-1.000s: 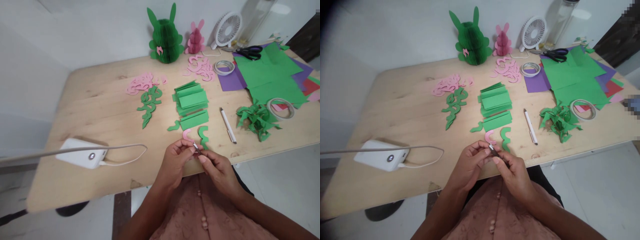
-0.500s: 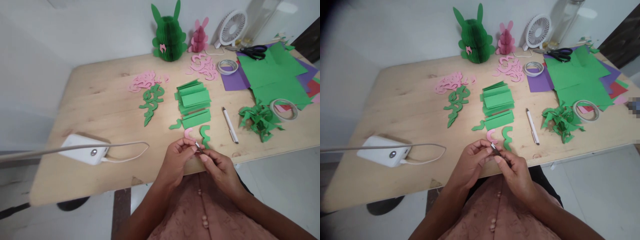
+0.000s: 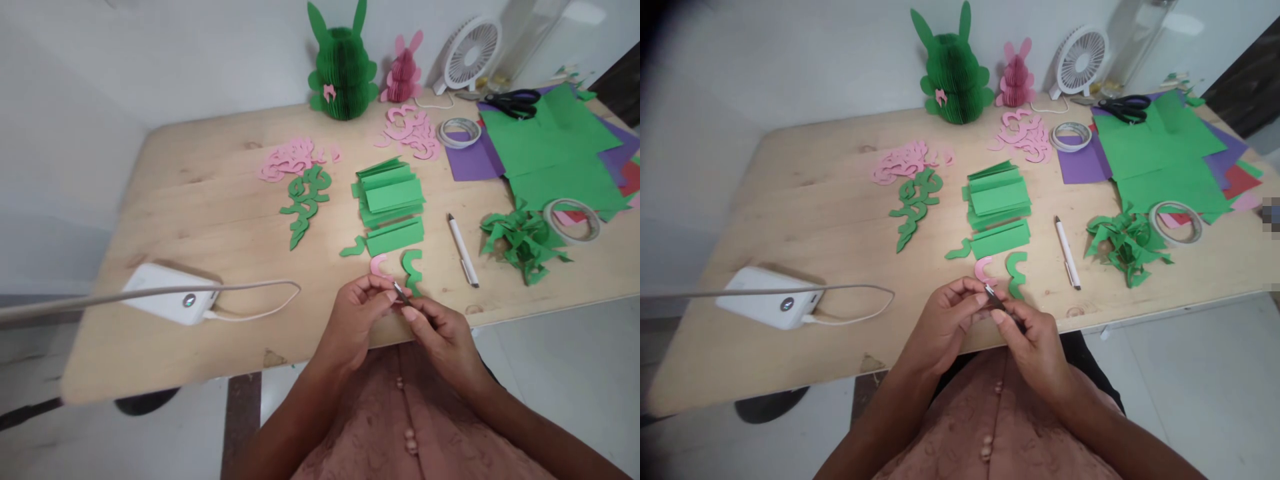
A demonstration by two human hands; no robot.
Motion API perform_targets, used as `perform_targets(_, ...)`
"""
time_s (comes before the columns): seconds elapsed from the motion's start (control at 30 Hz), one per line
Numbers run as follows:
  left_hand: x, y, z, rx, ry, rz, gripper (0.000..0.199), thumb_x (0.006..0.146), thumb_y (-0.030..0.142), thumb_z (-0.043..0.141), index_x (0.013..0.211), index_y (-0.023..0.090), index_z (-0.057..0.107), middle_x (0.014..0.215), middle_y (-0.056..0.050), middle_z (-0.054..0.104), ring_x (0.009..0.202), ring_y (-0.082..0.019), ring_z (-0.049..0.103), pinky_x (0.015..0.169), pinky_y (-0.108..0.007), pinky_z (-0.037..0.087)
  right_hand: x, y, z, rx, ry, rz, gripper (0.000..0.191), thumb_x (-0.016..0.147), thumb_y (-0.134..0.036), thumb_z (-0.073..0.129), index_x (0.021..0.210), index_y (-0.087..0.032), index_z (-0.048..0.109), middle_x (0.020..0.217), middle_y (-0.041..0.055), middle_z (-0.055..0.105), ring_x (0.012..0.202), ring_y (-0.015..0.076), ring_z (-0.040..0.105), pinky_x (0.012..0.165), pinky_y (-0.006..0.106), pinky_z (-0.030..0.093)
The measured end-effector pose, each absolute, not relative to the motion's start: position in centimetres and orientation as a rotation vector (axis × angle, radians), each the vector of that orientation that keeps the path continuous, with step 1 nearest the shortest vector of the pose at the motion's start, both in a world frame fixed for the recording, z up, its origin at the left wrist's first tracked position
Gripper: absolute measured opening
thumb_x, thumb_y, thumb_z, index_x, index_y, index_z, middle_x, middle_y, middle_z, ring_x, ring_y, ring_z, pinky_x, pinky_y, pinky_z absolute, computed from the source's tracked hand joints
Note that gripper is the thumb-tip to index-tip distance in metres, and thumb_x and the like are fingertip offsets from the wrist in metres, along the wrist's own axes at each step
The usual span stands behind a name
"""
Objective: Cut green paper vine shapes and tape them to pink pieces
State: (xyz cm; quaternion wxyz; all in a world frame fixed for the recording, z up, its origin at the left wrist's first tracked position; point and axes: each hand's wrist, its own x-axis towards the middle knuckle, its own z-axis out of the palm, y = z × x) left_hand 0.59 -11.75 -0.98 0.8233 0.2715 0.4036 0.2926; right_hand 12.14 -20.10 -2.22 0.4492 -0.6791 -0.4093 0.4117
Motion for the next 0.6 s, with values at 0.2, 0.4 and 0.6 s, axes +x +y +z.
perform_targets(0.2, 0.62, -11.79, -1.06, 0.567, 0.863, 0.624, 0.012, 0.066, 0.019, 0.074, 0.069, 0.015, 0.063, 0.079, -0.005, 0.072, 0.076, -0.016, 0.067, 0.075, -0.029, 0.051, 12.23, -20.05, -2.23, -1.678, -1.001, 1.034, 0.027, 0.087, -0.039, 0.056, 0.095, -0.019, 0.073, 0.093, 0.0041, 0.074, 0.088, 0.023, 0.068, 0.081, 0.035, 0.053)
perform_targets(0.4, 0.58, -11.81, -1.2, 0.552, 0.839, 0.626, 0.012, 0.067, 0.018, 0.073, 0.07, 0.014, 0.063, 0.08, -0.005, 0.072, 0.075, -0.014, 0.066, 0.075, -0.027, 0.05, 12.27, -20.07, -2.22, -1.685, -0.988, 1.033, 0.025, 0.086, -0.038, 0.057, 0.087, -0.018, 0.073, 0.085, 0.003, 0.073, 0.082, 0.0209, 0.067, 0.075, 0.03, 0.053)
perform_targets(0.6, 0.69, -11.88, -1.24, 0.562, 0.83, 0.621, 0.011, 0.069, 0.018, 0.072, 0.071, 0.014, 0.062, 0.08, -0.005, 0.072, 0.074, -0.013, 0.065, 0.077, -0.027, 0.049, 12.19, -19.8, -2.1, -1.717, -0.994, 1.006, 0.027, 0.086, -0.038, 0.056, 0.077, -0.016, 0.07, 0.072, 0.0015, 0.069, 0.068, 0.0168, 0.062, 0.062, 0.025, 0.05)
